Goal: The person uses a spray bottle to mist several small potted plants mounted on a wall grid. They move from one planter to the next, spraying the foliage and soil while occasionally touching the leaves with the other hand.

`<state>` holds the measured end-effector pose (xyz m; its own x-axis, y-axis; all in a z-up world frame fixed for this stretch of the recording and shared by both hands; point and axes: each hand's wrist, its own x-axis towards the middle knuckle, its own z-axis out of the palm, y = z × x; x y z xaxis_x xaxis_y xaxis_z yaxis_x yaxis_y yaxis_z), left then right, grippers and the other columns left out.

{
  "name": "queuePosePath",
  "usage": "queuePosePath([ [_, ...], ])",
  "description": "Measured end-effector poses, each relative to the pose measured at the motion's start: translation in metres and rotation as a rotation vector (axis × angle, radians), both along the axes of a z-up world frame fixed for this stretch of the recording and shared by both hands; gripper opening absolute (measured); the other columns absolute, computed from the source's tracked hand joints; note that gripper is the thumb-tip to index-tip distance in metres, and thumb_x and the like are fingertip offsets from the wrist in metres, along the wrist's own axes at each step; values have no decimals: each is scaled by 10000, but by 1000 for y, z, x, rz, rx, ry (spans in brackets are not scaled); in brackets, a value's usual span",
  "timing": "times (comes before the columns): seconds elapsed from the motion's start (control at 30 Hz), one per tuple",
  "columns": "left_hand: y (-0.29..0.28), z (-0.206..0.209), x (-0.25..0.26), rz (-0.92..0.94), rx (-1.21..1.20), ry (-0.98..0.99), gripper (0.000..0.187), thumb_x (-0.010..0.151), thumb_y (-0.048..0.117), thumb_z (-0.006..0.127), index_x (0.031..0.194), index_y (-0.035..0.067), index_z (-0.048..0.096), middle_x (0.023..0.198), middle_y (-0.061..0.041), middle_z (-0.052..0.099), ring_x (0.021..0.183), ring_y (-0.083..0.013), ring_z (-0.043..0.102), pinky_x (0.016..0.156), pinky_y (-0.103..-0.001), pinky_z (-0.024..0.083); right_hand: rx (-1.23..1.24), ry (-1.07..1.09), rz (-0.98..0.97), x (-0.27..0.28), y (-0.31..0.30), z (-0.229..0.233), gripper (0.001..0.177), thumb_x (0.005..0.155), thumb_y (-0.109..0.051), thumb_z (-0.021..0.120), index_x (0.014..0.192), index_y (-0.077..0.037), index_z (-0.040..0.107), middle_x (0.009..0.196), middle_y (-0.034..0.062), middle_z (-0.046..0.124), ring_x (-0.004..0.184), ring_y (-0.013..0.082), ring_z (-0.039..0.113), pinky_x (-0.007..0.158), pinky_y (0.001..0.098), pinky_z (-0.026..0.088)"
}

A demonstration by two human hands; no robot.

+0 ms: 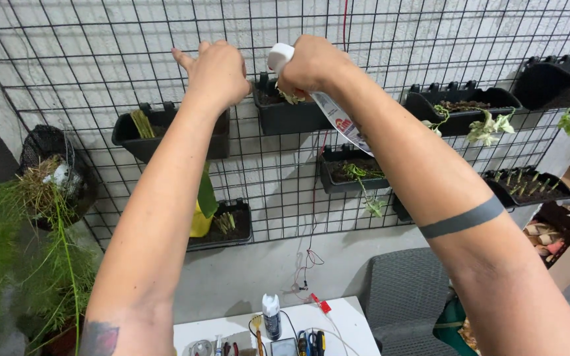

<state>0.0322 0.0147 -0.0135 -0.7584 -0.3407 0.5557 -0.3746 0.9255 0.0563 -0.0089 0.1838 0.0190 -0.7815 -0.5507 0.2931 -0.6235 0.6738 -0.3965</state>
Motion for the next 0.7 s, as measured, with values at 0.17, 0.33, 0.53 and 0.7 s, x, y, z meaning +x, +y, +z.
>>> queuePosePath([
  [0.17, 1, 0, 4, -8, -27, 15, 169, 879, 244, 734, 920, 86, 777, 1243, -146, 610, 1319, -397, 439, 1085, -865, 130, -65, -60, 27, 5, 1, 1, 425, 761, -51, 667, 1182, -35, 606, 970, 89, 712, 795, 225, 680, 661, 342, 562],
  [0.33, -14, -2, -7, 7, -219, 38, 316, 759, 322, 728, 1015, 151, 796, 1129, -168, 705, 1215, -447, 582, 935, -912, 284, -11, 73, -41, -10, -12, -4, 268, 667, -167, 641, 907, -99, 739, 727, 15, 757, 750, 171, 748, 674, 361, 562],
  [0.53, -14, -4, 1, 48, -17, -5, 168, 883, 301, 717, 943, 178, 815, 1217, -122, 671, 1305, -416, 491, 1050, -874, 152, -42, -4, 65, -2, -12, -6, 215, 931, -319, 612, 962, -115, 674, 753, -16, 718, 629, 139, 677, 635, 329, 554],
  [0.7, -13, -5, -3, 32, -7, -1, 158, 890, 250, 689, 965, 178, 808, 1235, -159, 626, 1298, -438, 471, 1057, -870, 137, -8, 8, 9, -4, -17, -5, 120, 759, -236, 708, 863, -175, 707, 690, -65, 724, 679, 130, 704, 746, 329, 530],
])
